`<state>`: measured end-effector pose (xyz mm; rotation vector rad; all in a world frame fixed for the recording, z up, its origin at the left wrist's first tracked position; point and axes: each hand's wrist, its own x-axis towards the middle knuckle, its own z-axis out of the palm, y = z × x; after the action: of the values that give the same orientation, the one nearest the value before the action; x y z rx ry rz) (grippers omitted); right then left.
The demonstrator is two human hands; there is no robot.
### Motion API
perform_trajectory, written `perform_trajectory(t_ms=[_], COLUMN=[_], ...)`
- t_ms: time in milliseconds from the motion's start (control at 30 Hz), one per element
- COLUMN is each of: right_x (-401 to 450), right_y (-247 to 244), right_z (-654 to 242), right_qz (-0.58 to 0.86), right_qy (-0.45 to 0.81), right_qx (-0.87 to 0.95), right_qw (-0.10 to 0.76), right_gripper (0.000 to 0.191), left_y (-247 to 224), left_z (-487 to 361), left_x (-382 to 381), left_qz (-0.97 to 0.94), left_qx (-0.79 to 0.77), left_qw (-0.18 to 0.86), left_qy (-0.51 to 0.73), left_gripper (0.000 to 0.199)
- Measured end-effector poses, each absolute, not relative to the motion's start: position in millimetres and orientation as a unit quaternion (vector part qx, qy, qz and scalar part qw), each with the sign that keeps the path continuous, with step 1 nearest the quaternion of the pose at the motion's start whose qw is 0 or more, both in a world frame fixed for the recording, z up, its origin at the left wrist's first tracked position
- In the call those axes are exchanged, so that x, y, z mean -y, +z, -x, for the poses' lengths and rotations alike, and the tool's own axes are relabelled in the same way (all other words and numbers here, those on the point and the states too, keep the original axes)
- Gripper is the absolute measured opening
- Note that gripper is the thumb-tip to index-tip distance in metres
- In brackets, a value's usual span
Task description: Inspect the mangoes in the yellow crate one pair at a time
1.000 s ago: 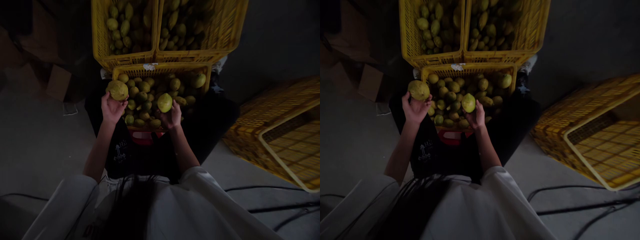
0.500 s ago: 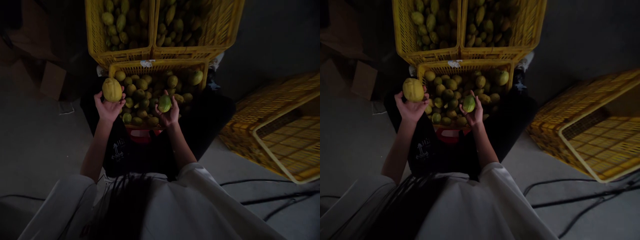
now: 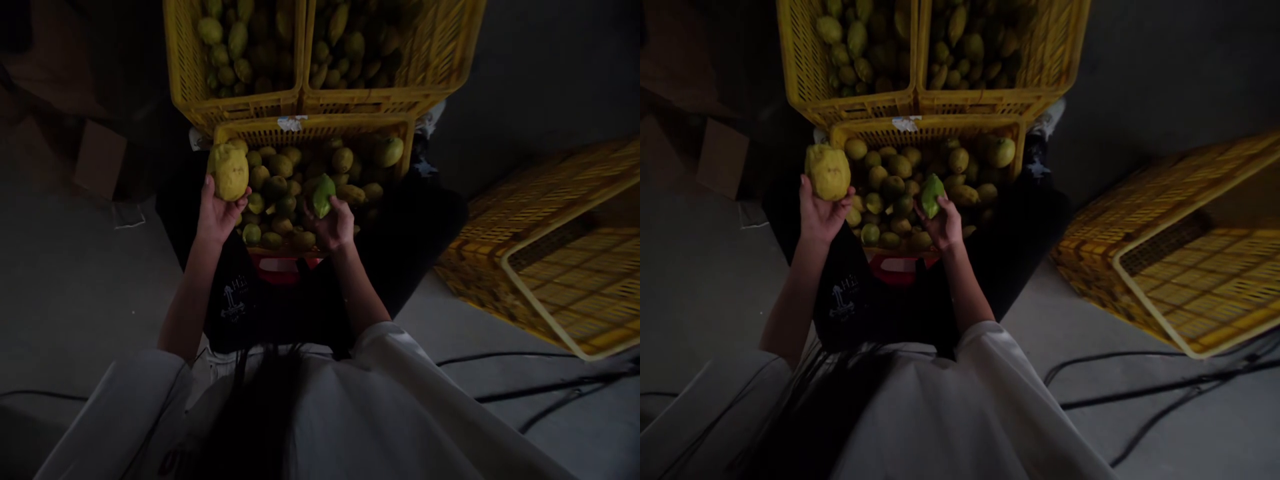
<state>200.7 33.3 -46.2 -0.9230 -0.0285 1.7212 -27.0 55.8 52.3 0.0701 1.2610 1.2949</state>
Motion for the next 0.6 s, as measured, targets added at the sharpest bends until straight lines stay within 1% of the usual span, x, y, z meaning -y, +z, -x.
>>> perform_trajectory(t_ms=[233, 300, 433, 500, 600], right_x=[-35, -36, -36, -36, -38], right_y=[-51, -55, -59, -57, -54], right_z=[-200, -200, -202, -202, -202], right_qz=[0.397, 0.404, 0.422, 0.432, 0.429], right_qy=[0.759, 0.752, 0.738, 0.730, 0.733], right_qx=[0.014, 0.011, 0.026, 0.031, 0.005], right_qw=[0.516, 0.521, 0.526, 0.528, 0.527], right_gripper=[0.037, 0.042, 0.048, 0.050, 0.051], left_y=[51, 55, 59, 57, 53], left_z=[26, 25, 23, 25, 28], left_x=[-53, -52, -54, -57, -59], left_qz=[-0.055, -0.066, -0.045, -0.024, -0.010], left_qx=[-0.548, -0.543, -0.556, -0.563, -0.564], left_qw=[0.608, 0.614, 0.625, 0.628, 0.632], left_qy=[0.572, 0.569, 0.545, 0.536, 0.531], left_gripper=[0.029, 0.034, 0.054, 0.056, 0.052])
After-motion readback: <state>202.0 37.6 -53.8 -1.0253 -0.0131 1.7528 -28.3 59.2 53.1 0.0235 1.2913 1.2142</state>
